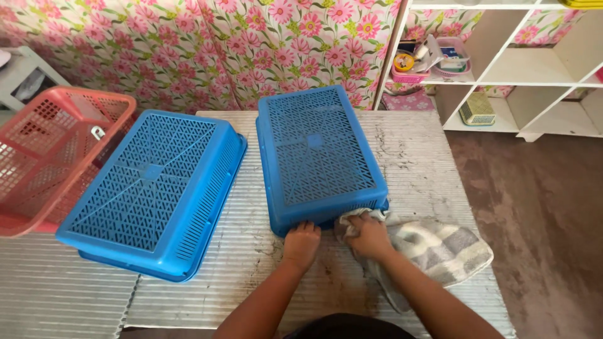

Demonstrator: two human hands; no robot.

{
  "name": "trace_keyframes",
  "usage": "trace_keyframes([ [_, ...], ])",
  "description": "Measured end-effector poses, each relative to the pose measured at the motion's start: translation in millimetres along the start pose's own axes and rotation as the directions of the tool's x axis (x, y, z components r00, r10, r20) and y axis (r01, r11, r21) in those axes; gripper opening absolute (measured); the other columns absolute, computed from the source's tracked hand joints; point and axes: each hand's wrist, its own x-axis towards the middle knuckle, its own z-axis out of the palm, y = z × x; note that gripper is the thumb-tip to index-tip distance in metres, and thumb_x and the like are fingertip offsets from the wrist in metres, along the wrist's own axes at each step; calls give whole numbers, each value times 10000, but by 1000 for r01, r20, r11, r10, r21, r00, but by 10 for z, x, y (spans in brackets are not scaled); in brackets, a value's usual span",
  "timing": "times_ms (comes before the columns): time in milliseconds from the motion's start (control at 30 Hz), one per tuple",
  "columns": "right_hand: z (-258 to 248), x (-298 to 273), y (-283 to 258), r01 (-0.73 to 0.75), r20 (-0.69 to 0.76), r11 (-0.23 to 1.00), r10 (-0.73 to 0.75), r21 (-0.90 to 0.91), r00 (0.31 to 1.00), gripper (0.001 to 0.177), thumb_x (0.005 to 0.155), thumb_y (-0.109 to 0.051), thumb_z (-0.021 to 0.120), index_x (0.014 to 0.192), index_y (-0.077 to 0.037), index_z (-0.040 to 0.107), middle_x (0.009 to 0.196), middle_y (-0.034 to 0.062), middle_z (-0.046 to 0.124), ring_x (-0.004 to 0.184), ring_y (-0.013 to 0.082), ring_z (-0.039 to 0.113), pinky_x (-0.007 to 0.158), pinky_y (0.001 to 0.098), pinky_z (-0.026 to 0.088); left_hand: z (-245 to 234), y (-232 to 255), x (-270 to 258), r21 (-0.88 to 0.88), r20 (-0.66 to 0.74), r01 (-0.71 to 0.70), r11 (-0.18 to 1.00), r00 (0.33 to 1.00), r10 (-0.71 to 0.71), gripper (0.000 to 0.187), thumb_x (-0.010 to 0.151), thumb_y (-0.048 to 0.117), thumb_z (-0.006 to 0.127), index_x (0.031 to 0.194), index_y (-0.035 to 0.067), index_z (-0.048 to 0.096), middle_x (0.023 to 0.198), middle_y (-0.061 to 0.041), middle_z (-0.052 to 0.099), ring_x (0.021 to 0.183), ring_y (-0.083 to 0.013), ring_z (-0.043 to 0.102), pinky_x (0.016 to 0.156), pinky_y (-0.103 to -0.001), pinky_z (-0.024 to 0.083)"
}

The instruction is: Wiping down multiple plastic baskets with a cleaning cloth.

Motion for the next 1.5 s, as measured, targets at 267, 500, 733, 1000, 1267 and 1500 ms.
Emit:
trace_keyframes([
  [267,884,438,1743,-400,396,-263,-70,878,916,572,651,-109,536,1155,72,738,1004,283,758,875,433,722,968,549,502,-526,-379,-178,-228,53,-31,973,998,45,161,931,199,593,1031,195,719,958,-10,671,956,-231,660,752,-384,518],
  [500,-877,-427,583,-498,520,-209,65,842,852,367,692,82,498,1004,114,689,987,253,749,986,338,705,1022,382,476,-505,-585,-311,-141,-45,30,990,998,-37,62,883,185,607,856,214,654,803,13,549,834,-210,590,710,-362,457],
  [733,-1824,-494,589,-231,145,293,288,928,947,648,614,52,627,1255,-21,680,1168,221,659,1100,357,600,996,424,426,-311,-327,-200,-162,-59,40,986,997,-50,107,866,193,602,760,198,588,784,-15,553,841,-239,601,745,-389,473],
  [1000,-417,6,159,114,0,983,-115,-141,993,635,651,-548,804,1259,-421,674,1157,-28,641,1107,259,687,935,470,520,-225,13,-55,-247,-115,-79,966,992,52,111,894,191,603,787,196,633,833,-14,614,904,-238,642,748,-350,511],
  [1267,-103,-20,-187,133,65,951,-119,-280,991,605,772,-470,733,1329,-259,624,1256,64,625,1187,329,639,981,505,455,-501,-521,-123,-603,179,217,768,975,-135,209,829,171,706,1030,113,707,1083,-107,678,1106,-346,633,950,-439,520],
  [1500,-59,-220,-828,564,-143,811,-583,-152,800,544,693,-336,743,1164,-78,661,1168,155,610,1029,375,559,941,476,400,-115,-817,-36,-571,122,58,819,992,15,144,748,146,664,889,114,664,993,-73,650,971,-305,574,856,-413,453],
])
